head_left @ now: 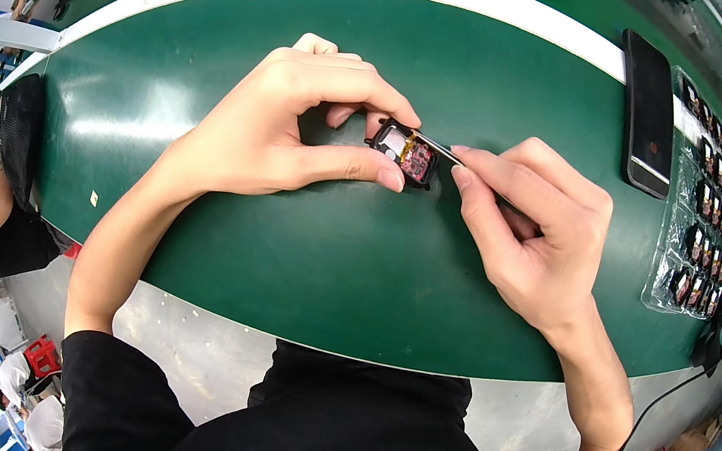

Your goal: The person assembles smartwatches on an assembly line by taking watch casings, tucking internal ribbon cables and components into place using tweezers, and placing each assembled unit into a plastic tray.

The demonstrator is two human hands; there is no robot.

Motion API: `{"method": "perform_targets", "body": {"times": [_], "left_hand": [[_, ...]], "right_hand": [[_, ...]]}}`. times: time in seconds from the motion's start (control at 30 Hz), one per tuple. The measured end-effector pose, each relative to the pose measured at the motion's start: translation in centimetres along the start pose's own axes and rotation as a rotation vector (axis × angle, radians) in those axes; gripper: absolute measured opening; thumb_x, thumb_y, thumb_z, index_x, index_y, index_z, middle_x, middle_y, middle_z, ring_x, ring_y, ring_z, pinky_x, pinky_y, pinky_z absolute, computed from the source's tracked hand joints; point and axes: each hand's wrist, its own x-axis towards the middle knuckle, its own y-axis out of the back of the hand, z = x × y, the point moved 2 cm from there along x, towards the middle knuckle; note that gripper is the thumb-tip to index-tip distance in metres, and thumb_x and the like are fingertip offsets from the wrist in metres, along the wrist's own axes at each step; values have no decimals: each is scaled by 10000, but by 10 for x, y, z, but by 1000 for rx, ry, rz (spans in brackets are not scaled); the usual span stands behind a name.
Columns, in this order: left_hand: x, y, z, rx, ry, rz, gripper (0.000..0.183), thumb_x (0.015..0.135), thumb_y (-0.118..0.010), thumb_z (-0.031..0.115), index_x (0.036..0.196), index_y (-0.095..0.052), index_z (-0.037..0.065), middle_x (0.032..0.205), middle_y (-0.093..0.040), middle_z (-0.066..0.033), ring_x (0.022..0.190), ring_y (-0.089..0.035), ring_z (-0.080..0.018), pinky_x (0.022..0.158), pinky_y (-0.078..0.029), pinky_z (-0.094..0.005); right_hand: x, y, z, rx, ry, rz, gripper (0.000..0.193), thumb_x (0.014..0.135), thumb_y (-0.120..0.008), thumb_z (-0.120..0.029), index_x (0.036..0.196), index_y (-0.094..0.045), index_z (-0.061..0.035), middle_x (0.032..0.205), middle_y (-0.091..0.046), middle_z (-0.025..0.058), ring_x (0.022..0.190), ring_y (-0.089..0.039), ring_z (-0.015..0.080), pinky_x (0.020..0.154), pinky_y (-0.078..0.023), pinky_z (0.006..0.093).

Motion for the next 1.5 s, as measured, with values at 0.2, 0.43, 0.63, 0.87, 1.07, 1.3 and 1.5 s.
{"method": "perform_targets", "body": {"times": [0.2,0.43,0.63,0.87,1.07,1.3,1.5], "left_hand": [[0,4,-2,1,3,-61,501,760,-1005,259,1203,-855,80,971,-766,5,795,-512,-166,906,-384,-338],[-1,5,-4,-16,-24,-73,489,763,-988,233,1211,-857,86,1005,-774,-3,809,-513,-167,908,-385,-340],[-1,4,-3,0,-13,-79,478,767,-986,232,1204,-854,90,1015,-777,-5,818,-513,-166,906,-387,-340],[0,4,-3,14,-35,-70,483,766,-990,242,1206,-853,97,1002,-763,-1,814,-507,-168,905,-390,-336],[-1,2,0,40,-25,-81,484,770,-989,239,1209,-849,93,998,-753,0,802,-508,-168,905,-391,-337],[1,1,-1,48,-79,-68,460,798,-979,241,1209,-840,89,997,-765,-4,805,-529,-175,869,-402,-332],[2,1,2,99,-80,-97,421,809,-974,239,1178,-838,89,1012,-788,-19,863,-622,-190,857,-417,-338]], "right_hand": [[3,6,2,207,-213,-73,157,943,-820,40,1090,-868,18,743,-635,-1,592,-481,36,527,-309,257],[3,6,2,203,-224,-91,129,928,-806,37,1047,-857,31,716,-632,19,562,-485,53,510,-319,276],[4,5,2,202,-224,-83,123,903,-787,52,1011,-845,43,696,-631,39,534,-492,69,493,-332,292],[6,5,2,195,-226,-88,110,895,-787,46,990,-842,39,689,-632,47,533,-505,81,491,-344,296],[3,3,3,219,-237,-78,97,895,-785,44,977,-838,39,685,-629,55,536,-516,87,491,-351,297],[4,3,5,195,-206,-83,85,895,-784,41,966,-831,33,697,-641,58,537,-535,104,488,-368,302],[2,3,4,207,-190,-85,130,917,-813,38,1040,-855,27,708,-610,17,586,-487,62,525,-323,281]]}}
